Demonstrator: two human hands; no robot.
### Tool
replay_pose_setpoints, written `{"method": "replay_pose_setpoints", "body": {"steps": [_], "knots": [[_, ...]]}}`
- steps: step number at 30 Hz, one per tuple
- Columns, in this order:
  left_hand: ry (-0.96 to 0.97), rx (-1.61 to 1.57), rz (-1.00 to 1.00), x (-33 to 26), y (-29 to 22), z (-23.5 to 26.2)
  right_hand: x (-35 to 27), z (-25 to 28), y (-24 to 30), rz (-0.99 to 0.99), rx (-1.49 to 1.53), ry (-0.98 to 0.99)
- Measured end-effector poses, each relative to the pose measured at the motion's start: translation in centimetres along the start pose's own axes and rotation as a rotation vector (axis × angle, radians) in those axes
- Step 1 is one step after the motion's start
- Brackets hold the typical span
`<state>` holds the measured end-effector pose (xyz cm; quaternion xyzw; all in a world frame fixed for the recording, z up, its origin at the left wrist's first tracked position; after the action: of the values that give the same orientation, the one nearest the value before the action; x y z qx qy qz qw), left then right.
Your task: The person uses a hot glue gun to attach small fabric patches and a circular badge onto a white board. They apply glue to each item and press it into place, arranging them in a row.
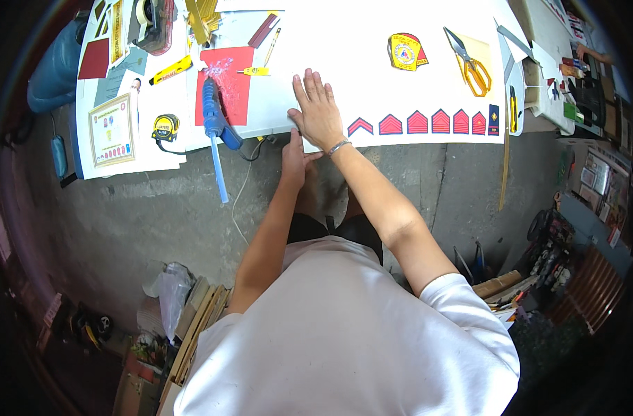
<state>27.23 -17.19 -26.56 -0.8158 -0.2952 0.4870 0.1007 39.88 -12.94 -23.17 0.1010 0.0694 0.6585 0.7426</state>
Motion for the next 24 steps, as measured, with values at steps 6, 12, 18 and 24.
{"method": "replay_pose_setpoints", "body": {"steps": [6, 12, 18, 24], "knots": [[-0.136, -0.025, -0.051, -0.6, 0.1, -1.2, 0.0, -1.0, -0.1, -0.004, -0.056, 0.083], [-0.184, 0.086, 0.038, -0.5, -0.9, -1.5, -0.5, 0.3, -2.1, -0.139, 0.316, -0.167], [-0.084, 0.378, 0.043, -0.1, -1.5, -2.7, -8.8, 5.9, -5.2, -0.198, 0.087, -0.108], [-0.129, 0.354, -0.084, -0.1, -0.6, -2.9, -11.7, 2.7, -2.5, -0.057, -0.153, 0.104]]}}
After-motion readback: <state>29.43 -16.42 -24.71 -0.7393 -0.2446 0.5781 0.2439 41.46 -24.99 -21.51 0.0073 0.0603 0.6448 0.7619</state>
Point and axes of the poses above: each hand's wrist, its own x-axis towards the middle knuckle, its own z-axis out of the back of the hand, y = z × x, the point moved 1 cm from there along x, towards the middle knuckle, and after that the axes turned 12 degrees about -x, right-handed, at the moved point
